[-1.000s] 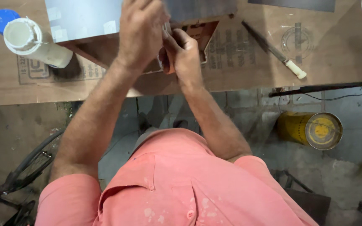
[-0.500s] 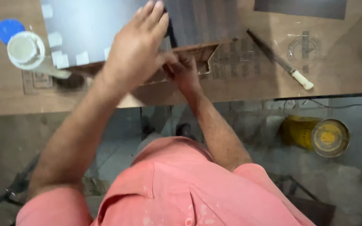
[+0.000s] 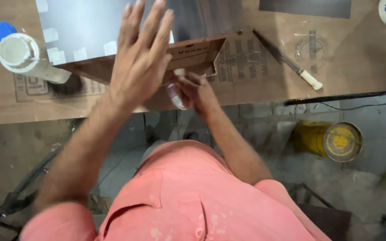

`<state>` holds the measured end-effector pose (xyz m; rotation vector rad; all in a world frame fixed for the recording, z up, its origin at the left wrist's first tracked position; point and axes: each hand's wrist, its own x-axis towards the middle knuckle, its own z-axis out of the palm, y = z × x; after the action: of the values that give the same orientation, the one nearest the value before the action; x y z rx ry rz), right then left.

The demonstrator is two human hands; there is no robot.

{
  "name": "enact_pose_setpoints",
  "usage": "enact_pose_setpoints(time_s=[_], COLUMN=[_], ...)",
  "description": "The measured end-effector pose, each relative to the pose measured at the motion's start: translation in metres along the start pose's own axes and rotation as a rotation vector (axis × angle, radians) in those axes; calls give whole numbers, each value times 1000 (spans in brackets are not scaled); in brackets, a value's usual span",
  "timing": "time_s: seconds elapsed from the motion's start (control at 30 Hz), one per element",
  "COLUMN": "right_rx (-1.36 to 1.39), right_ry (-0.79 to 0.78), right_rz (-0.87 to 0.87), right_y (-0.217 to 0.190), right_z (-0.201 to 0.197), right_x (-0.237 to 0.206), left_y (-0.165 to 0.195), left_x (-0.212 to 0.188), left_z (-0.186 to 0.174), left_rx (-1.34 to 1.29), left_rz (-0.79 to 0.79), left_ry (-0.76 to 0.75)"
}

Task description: The person assembles a wooden box by applying white tape to the edges of a dark wood panel, then joins it to a lighter plywood panel. The person uses a power sander to smooth the edges of the assembled box.

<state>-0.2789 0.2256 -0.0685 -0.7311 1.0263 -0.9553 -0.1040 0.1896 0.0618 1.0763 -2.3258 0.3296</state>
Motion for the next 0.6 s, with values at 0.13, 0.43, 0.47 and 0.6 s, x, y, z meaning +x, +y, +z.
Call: enact_pose_setpoints(time_s=[0.13, 0.43, 0.47, 0.6], right_rx=[4, 92, 119, -4], right_ry=[24, -91, -97, 99], right_rz=[-95, -354, -359, -374], right_y=[-33, -66, -69, -67], right_z=[-9, 10, 10, 11], right_x=[-33, -46, -42, -17], left_y=[31, 32, 26, 2], left_x=[-18, 3, 11, 40], left_z=[1, 60, 64, 75], left_rx=[-494, -441, -403, -467], left_rz=[-199, -124, -77, -170], left_ry=[29, 123, 185, 121])
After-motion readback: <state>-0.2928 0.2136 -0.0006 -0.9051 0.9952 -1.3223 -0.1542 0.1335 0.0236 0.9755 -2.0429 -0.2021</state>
